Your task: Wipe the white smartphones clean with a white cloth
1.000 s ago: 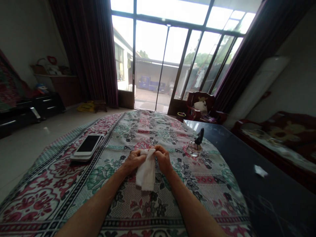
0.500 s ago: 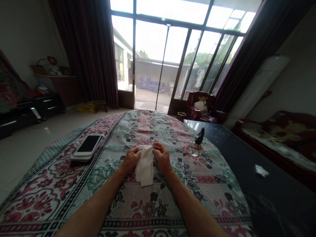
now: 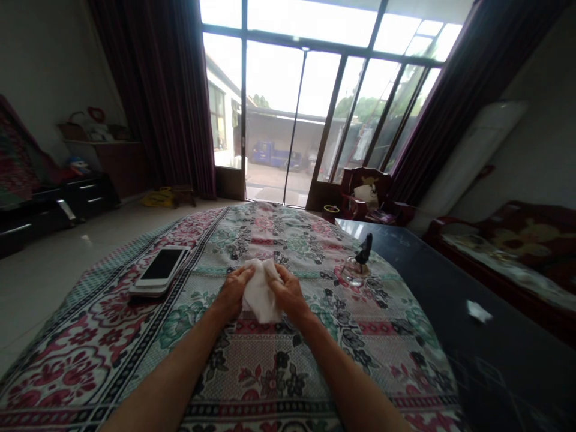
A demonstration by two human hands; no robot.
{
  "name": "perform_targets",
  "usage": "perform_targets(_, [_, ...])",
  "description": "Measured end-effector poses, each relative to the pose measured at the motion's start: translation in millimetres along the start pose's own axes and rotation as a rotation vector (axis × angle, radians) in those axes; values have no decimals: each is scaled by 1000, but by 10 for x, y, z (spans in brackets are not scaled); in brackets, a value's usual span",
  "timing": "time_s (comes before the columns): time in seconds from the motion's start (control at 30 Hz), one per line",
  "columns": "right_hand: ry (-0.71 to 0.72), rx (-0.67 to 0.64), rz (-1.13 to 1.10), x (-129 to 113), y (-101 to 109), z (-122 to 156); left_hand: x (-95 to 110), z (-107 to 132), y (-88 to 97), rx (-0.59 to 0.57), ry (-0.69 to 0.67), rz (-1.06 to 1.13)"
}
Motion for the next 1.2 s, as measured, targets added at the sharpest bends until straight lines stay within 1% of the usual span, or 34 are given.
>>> perform_targets(0.07, [-170,35,-220,191,145,-33,-39,-16,34,4,64,87])
perform_targets(0.1, [-233,50,-302,272,206,-42,-54,-24,43,-2,88,126])
perform_targets(0.17, [-312,65,-366,398,300,-56,-82,-36,43,-22,129,196])
perform_targets(0.2, [-318,76,-339,431,348,-67,-99,-40,41,-28,146,222])
perform_targets(0.23, [-285,110,-273,424,417,-85,-116,-43,42,-28,161,238])
perform_targets(0.27, [-210,176,-173,365,515,-103,-132,-47,50,-20,172,247])
perform_targets(0.33, [28,358,75,87,701,-86,-166,-58,83,15,187,253])
perform_targets(0.37, [157,435,193,-90,738,-44,-181,-65,104,36,192,255])
perform_targets(0.4, [270,476,289,-251,718,2,-194,-71,125,59,196,259])
perform_targets(0.43, [354,474,358,-376,652,35,-203,-76,137,74,200,265])
perform_targets(0.47, [404,436,405,-454,556,50,-206,-79,136,78,203,275])
perform_targets(0.5, [419,381,435,-486,452,52,-203,-80,120,69,206,284])
perform_targets(0.53, [404,329,457,-477,358,47,-194,-76,93,54,208,293])
perform_targets(0.6, [316,267,481,-368,236,36,-167,-54,18,12,216,310])
perform_targets(0.67, [208,229,470,-201,177,29,-150,-18,-78,-40,239,334])
perform_targets(0.77, [96,130,342,18,95,19,-156,34,-219,-118,284,374])
perform_targets(0.87, [33,53,160,114,32,20,-176,51,-272,-141,303,384])
perform_targets(1.0, [-61,-39,-9,151,-66,21,-169,61,-260,-129,319,387])
perform_targets(1.07, [-84,-47,-41,142,-52,8,-178,82,-241,-107,364,386])
perform_targets(1.13, [-82,23,-30,124,70,-17,-178,99,-225,-88,401,382])
perform_targets(1.2, [-111,104,-35,149,213,-31,-160,92,-216,-83,407,380])
Point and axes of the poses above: each hand's wrist, its own z-axis away from the middle knuckle, its own y-axis out of the back of the hand, x = y × z, the point moved 10 cm from there along -z, towards the middle knuckle, and after that the axes turned 13 degrees about -z, right-handed, at the moved point
